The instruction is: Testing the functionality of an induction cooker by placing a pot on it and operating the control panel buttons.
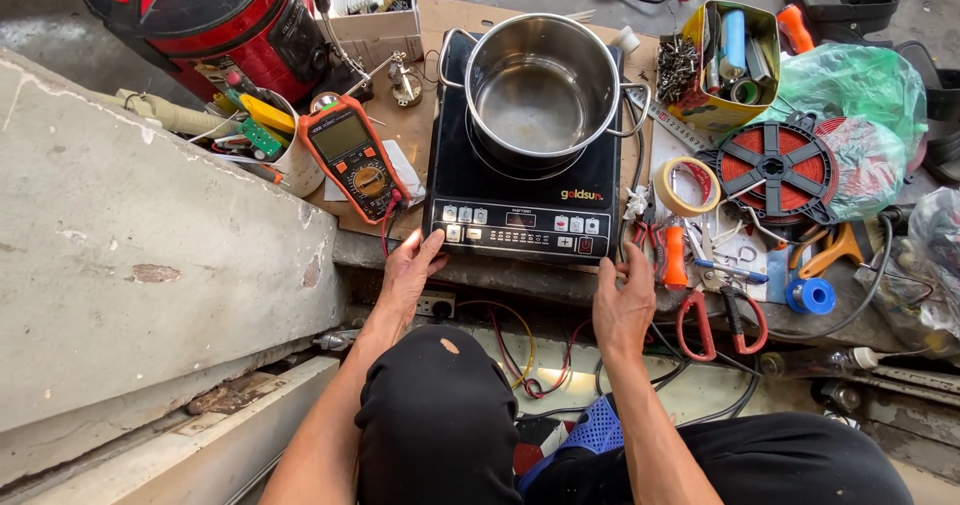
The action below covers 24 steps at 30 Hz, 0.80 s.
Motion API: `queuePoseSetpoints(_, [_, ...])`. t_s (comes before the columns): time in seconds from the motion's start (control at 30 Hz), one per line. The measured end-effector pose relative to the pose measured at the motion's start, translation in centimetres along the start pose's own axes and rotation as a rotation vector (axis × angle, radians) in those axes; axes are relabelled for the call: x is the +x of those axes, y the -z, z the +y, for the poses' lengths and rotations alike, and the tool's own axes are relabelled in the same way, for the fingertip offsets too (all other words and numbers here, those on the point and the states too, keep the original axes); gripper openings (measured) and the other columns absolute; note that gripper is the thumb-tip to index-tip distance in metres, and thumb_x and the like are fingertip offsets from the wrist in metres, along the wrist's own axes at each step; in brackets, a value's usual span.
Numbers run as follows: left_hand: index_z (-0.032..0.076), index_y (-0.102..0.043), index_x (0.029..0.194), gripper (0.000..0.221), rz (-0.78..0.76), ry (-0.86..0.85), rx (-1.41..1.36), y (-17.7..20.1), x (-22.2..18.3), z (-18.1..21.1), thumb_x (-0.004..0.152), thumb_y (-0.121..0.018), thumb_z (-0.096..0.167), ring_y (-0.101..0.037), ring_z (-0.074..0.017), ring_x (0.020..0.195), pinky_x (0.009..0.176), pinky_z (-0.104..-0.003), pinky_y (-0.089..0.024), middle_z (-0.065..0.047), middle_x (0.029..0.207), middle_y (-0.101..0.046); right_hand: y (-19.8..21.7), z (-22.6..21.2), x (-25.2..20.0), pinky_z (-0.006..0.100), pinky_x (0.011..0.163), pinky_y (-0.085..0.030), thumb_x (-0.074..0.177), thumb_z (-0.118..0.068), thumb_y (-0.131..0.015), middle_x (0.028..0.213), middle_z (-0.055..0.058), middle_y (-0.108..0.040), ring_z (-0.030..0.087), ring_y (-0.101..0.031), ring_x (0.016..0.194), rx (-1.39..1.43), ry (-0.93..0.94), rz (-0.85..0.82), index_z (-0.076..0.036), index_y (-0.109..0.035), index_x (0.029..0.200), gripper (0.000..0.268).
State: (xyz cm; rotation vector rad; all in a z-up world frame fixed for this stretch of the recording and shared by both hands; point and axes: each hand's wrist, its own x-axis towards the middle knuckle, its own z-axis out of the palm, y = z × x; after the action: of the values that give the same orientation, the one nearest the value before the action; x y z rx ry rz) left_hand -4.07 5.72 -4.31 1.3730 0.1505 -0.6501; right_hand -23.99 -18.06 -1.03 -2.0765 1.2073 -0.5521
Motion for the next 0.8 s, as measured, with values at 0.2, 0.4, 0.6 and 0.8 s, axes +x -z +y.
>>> queuePoseSetpoints(0.2, [0.011,-0.07,0.154,0.061,-0.012,-0.007,0.006,0.4,0.5,-0.8,0.101,-0.086,0.035,-0.071,-0.0307,0.125,0.112,-0.056,-0.059,-0.018,0.14,-0.073,0.7,-3.3,-3.7,0.044,0.094,-0.055,0.105,-0.009,-0.068,0.164,0.016,-0.063,0.03,-0.079,0.109,-0.302,0.335,-0.083,-0.014,-0.071,0.12,0.016])
queuePoseSetpoints(0.4, [0.01,-0.069,0.154,0.061,-0.017,-0.002,0.006,0.4,0.4,-0.6,0.101,-0.086,0.035,-0.072,-0.0299,0.122,0.112,-0.054,-0.059,-0.019,0.139,-0.074,-1.7,1.0,-2.8,0.04,0.095,-0.053,0.097,-0.018,-0.066,0.171,0.005,-0.058,0.026,-0.076,0.117,-0.475,0.475,-0.127,-0.021,-0.066,0.116,0.019])
queuePoseSetpoints(0.6, [0.008,-0.068,0.155,0.061,-0.026,-0.004,0.02,0.1,-0.1,0.0,0.102,-0.085,0.034,-0.071,-0.0311,0.123,0.113,-0.056,-0.058,-0.021,0.138,-0.074,-2.1,1.9,-2.5,0.041,0.099,-0.052,0.098,-0.021,-0.065,0.173,0.004,-0.054,0.025,-0.075,0.118,-0.512,0.472,-0.165,-0.02,-0.066,0.117,0.019])
queuePoseSetpoints(0.8, [0.008,-0.068,0.155,0.061,-0.04,0.0,-0.006,0.3,0.0,-0.1,0.102,-0.085,0.034,-0.071,-0.0287,0.119,0.114,-0.055,-0.059,-0.019,0.135,-0.075,-1.8,1.4,-2.6,0.041,0.1,-0.051,0.1,-0.021,-0.063,0.176,0.0,-0.05,0.025,-0.075,0.122,-0.541,0.444,-0.21,-0.022,-0.065,0.116,0.016])
